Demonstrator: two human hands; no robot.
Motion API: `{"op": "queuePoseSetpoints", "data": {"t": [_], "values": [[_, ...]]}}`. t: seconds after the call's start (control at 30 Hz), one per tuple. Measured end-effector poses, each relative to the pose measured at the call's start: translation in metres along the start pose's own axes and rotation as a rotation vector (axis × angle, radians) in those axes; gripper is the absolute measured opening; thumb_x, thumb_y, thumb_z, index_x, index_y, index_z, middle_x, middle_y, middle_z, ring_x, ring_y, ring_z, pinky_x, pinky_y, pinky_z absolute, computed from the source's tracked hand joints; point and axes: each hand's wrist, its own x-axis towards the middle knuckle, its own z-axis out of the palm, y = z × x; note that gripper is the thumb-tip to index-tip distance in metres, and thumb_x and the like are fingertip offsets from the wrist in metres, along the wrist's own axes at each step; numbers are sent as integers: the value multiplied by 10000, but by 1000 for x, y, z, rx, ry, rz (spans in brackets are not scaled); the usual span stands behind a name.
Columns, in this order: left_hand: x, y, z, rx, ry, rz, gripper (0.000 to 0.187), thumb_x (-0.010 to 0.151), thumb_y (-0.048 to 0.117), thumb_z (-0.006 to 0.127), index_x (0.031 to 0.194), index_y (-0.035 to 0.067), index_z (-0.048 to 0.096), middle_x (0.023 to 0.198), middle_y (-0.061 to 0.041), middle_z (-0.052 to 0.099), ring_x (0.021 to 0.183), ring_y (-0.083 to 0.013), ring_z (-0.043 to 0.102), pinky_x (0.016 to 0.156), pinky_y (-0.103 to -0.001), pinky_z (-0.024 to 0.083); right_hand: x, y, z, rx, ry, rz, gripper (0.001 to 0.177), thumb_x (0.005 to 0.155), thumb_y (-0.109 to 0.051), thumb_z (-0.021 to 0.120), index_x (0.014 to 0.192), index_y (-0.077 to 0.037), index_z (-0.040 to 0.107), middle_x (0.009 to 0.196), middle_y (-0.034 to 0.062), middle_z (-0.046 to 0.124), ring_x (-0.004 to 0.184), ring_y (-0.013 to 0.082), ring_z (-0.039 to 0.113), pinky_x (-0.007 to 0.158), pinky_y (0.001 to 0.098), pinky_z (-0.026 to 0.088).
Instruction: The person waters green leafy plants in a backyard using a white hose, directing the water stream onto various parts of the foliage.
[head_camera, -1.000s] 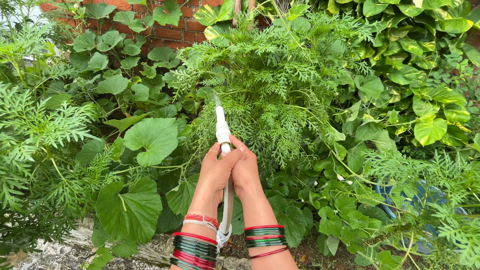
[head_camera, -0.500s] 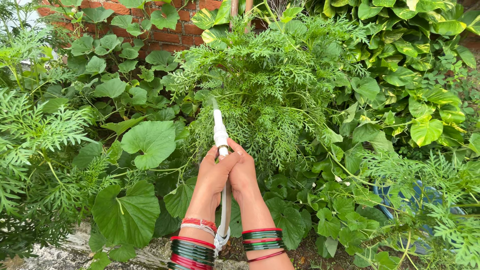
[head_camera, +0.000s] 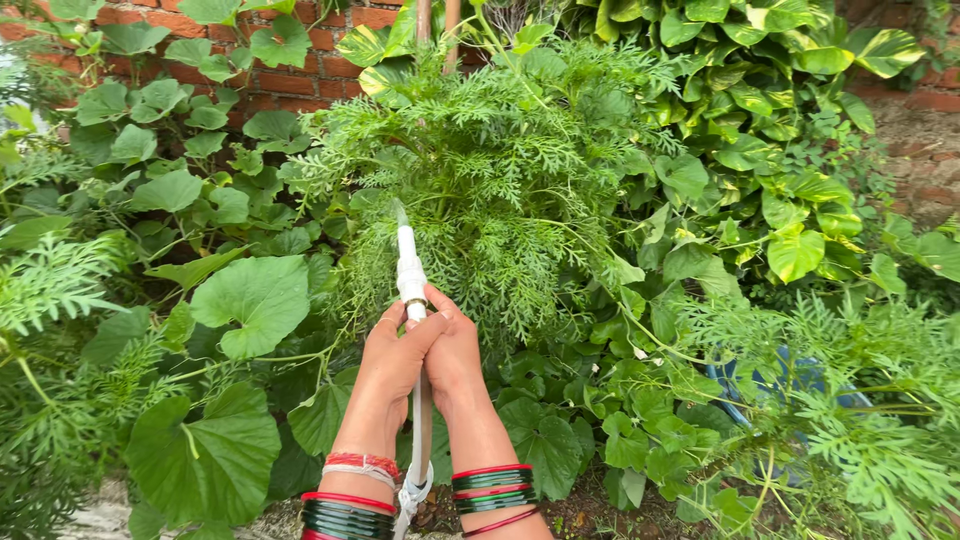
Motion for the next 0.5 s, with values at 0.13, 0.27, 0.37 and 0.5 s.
{"op": "queuePoseSetpoints", "data": {"t": [0.13, 0.27, 0.37, 0.5], "values": [[0, 0, 4, 37, -22, 30, 811, 783, 243, 772, 1503, 18, 474, 1152, -111, 698, 997, -162, 658, 861, -310, 508, 0, -4, -4, 7, 9, -2, 572, 912, 51, 605, 1468, -75, 555, 1033, 56, 722, 831, 97, 636, 701, 251, 512], [0, 0, 8, 51, 11, -7, 840, 784, 246, 791, 1504, 41, 410, 1197, -94, 692, 1057, -158, 663, 931, -326, 494, 1, -7, -7, 19, 8, 6, 584, 911, 50, 603, 1474, -90, 542, 1028, 58, 720, 830, 102, 635, 708, 254, 515], [1, 0, 10, -2, -25, -14, 825, 762, 253, 782, 1491, 24, 470, 1183, -131, 695, 1036, -199, 657, 916, -374, 503, 2, -8, -9, 7, 5, -9, 584, 910, 51, 607, 1473, -94, 550, 1018, 52, 714, 818, 103, 623, 695, 257, 508], [2, -2, 12, 38, -15, -2, 838, 770, 261, 784, 1500, 27, 444, 1208, -120, 700, 1069, -190, 664, 948, -365, 498, 2, -8, -12, 5, 0, -20, 578, 908, 58, 606, 1465, -91, 568, 1018, 49, 708, 811, 100, 615, 688, 252, 504]]}}
